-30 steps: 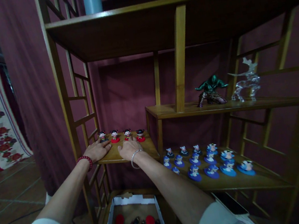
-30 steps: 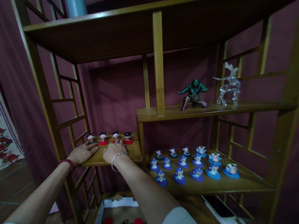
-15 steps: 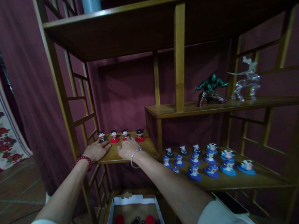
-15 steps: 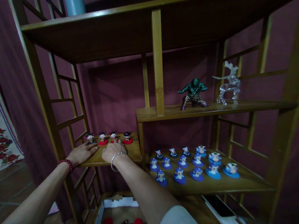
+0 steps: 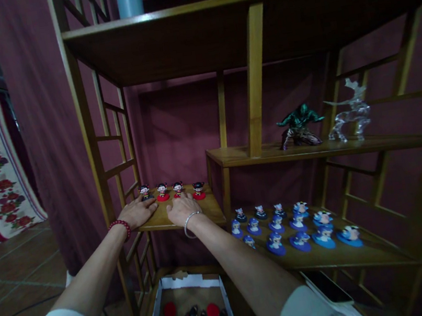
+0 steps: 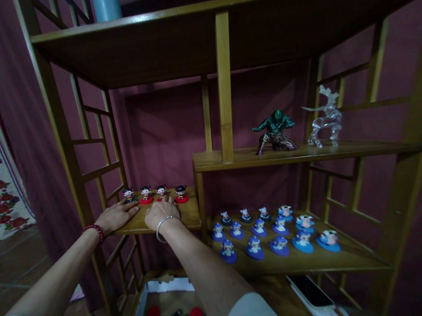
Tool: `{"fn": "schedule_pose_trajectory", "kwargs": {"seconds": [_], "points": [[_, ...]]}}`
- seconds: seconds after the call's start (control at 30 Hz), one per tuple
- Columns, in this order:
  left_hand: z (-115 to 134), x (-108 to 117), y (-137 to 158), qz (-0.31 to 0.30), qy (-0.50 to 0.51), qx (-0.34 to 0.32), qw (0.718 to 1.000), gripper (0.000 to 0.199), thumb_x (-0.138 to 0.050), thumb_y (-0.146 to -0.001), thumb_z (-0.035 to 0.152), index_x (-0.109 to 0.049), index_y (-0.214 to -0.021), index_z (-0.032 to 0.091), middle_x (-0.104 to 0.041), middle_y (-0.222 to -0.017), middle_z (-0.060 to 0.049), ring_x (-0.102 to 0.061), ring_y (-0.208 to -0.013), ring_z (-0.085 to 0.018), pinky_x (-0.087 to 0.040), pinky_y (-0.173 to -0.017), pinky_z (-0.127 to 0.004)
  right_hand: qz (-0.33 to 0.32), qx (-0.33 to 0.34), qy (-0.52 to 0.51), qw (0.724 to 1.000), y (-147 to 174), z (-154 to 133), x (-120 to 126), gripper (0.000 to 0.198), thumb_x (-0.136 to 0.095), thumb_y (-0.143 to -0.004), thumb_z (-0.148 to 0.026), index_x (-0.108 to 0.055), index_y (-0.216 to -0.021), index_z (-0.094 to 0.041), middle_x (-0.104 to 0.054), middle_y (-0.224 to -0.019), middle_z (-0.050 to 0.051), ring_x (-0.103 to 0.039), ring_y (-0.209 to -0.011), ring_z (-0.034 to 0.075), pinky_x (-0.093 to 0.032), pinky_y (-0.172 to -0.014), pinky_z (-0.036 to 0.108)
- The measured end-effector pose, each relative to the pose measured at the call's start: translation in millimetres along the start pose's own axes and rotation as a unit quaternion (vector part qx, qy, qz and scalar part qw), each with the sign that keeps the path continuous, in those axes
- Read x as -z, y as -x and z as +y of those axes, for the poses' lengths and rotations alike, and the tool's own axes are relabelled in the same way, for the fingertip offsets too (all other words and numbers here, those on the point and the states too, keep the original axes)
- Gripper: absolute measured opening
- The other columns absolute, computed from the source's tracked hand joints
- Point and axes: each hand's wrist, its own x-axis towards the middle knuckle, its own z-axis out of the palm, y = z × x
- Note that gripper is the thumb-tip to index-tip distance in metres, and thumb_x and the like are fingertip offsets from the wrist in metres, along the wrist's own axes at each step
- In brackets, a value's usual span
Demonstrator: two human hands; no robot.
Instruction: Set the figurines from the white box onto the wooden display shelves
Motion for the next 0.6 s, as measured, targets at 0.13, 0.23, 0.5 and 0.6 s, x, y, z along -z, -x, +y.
{"fn": "schedule_pose_trajectory", "kwargs": {"seconds": [0.13, 0.23, 0.5, 0.6], "points": [[1.0, 1.4, 1.0, 0.0, 0.003, 0.009, 1.0, 0.058, -0.014, -0.078, 0.06, -0.037, -0.126, 0.035, -0.031, -0.137, -0.002, -0.031, -0.123, -0.025, -0.029, -0.095, -0.042, 0.0, -0.005, -0.003, 1.0, 1.1, -0.8, 1.5, 0.048, -0.034, -0.078, -0.038, -0.06, -0.103, -0.007, -0.047, -0.118, 0.019, -0.04, -0.108, 0.03, -0.032, -0.088, 0.039], [2.1, 2.6, 2.4, -0.001, 0.001, 0.002, 1.0, 0.058, -0.015, -0.078, 0.059, -0.038, -0.126, 0.035, -0.034, -0.136, -0.001, -0.03, -0.123, -0.025, -0.029, -0.095, -0.041, -0.001, -0.006, -0.005, 1.0, 1.4, -0.9, 1.6, 0.048, -0.034, -0.078, -0.038, -0.061, -0.103, -0.007, -0.048, -0.117, 0.019, -0.04, -0.108, 0.03, -0.033, -0.087, 0.039], [4.4, 4.0, 4.2, 0.0, 0.005, 0.011, 1.0, 0.06, -0.013, -0.078, 0.059, -0.037, -0.126, 0.034, -0.033, -0.136, -0.004, -0.029, -0.124, -0.025, -0.029, -0.095, -0.043, -0.006, -0.01, -0.005, 1.0, 1.7, -1.1, 2.1, 0.049, -0.033, -0.078, -0.038, -0.06, -0.104, -0.007, -0.047, -0.119, 0.019, -0.039, -0.109, 0.03, -0.031, -0.088, 0.039], [5.2, 5.3, 6.1, 0.011, 0.003, 0.011, 1.0, 0.058, -0.015, -0.078, 0.058, -0.04, -0.125, 0.034, -0.036, -0.135, -0.003, -0.031, -0.123, -0.024, -0.03, -0.095, -0.041, -0.005, -0.01, -0.004, 1.0, 3.0, -1.4, 2.9, 0.047, -0.034, -0.079, -0.038, -0.06, -0.104, -0.007, -0.049, -0.117, 0.018, -0.04, -0.108, 0.03, -0.032, -0.087, 0.038]]}}
